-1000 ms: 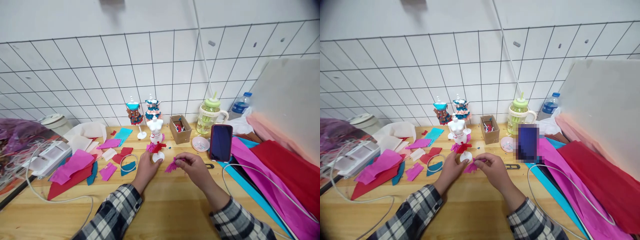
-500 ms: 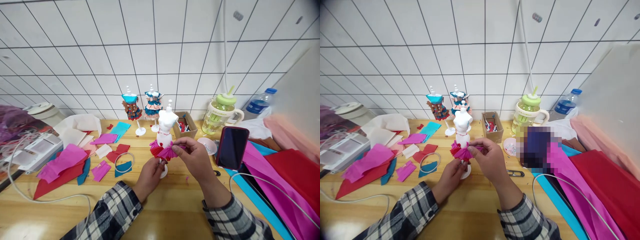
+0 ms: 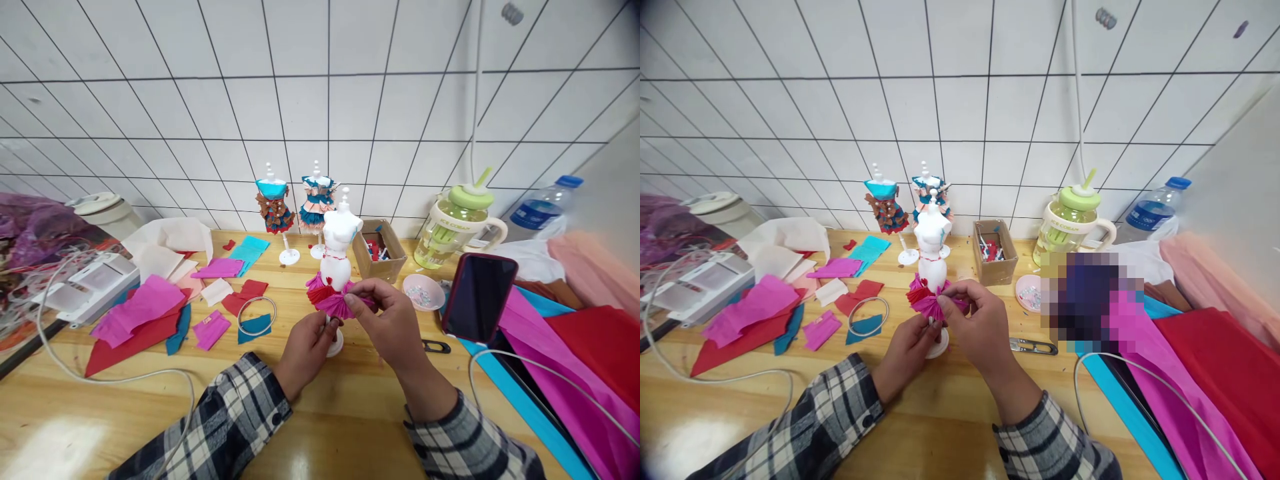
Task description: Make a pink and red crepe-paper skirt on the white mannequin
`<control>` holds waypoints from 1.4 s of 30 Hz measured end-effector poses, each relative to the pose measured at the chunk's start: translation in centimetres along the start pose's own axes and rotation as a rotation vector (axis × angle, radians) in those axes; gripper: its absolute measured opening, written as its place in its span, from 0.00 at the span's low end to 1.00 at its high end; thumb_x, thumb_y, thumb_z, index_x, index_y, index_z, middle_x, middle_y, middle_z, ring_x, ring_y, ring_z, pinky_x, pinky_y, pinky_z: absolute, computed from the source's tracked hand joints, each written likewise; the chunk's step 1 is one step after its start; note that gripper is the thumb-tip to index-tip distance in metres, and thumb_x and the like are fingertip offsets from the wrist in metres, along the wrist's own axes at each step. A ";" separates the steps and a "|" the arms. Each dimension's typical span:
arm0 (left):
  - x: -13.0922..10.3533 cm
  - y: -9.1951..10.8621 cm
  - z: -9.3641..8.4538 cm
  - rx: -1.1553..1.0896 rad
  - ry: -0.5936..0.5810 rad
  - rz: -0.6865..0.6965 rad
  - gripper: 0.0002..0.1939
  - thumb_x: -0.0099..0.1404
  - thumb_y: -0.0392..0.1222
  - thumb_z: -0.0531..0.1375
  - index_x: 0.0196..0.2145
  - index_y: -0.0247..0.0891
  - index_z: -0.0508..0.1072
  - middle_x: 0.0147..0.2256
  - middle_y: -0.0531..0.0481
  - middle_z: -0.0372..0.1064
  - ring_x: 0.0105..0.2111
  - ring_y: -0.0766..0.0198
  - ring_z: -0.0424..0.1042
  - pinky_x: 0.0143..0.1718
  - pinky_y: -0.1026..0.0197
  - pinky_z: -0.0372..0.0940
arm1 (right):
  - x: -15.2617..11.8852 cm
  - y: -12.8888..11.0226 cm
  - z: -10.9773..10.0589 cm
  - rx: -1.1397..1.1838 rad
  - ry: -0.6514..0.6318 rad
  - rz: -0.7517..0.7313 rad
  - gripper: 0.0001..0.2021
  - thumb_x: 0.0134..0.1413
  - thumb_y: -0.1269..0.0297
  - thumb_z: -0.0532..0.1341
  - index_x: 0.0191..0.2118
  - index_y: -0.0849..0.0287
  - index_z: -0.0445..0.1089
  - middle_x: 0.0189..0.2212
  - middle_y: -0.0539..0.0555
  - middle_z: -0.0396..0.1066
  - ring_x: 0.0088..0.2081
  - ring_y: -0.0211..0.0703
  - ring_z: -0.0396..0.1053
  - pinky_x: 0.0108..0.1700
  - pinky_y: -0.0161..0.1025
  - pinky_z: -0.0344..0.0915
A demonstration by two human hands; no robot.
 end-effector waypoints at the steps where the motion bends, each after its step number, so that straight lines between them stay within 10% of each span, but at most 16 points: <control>1: 0.0 -0.1 0.0 -0.004 0.006 0.003 0.18 0.69 0.51 0.50 0.28 0.37 0.67 0.25 0.52 0.66 0.26 0.65 0.63 0.27 0.64 0.54 | 0.0 0.0 0.1 -0.012 0.005 -0.015 0.04 0.49 0.64 0.63 0.30 0.58 0.72 0.26 0.51 0.73 0.26 0.37 0.67 0.28 0.33 0.64; 30: -0.4 1.0 -0.4 0.156 -0.009 0.068 0.18 0.69 0.49 0.49 0.28 0.38 0.68 0.26 0.51 0.68 0.28 0.64 0.65 0.29 0.63 0.56 | -0.3 0.6 0.3 -0.069 0.123 -0.068 0.06 0.49 0.62 0.64 0.32 0.57 0.69 0.27 0.49 0.69 0.26 0.35 0.61 0.28 0.34 0.59; 34: -0.5 1.1 -0.5 0.223 0.013 0.092 0.18 0.69 0.49 0.49 0.27 0.38 0.68 0.26 0.51 0.68 0.28 0.63 0.65 0.29 0.63 0.56 | -0.3 0.6 0.4 -0.034 0.070 -0.050 0.18 0.47 0.64 0.64 0.47 0.56 0.67 0.28 0.47 0.64 0.22 0.32 0.54 0.23 0.32 0.56; 42: -0.7 1.1 -0.4 0.084 -0.025 0.166 0.14 0.69 0.46 0.50 0.36 0.38 0.73 0.35 0.48 0.74 0.36 0.60 0.70 0.36 0.62 0.60 | -0.6 1.0 0.8 0.137 -0.063 0.008 0.10 0.50 0.63 0.62 0.40 0.57 0.69 0.24 0.46 0.61 0.25 0.35 0.59 0.26 0.32 0.60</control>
Point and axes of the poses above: each hand's wrist, its own x-axis towards the middle knuckle, its own z-axis out of the palm, y = z × x, the point moved 2 cm from there along x, towards the middle knuckle
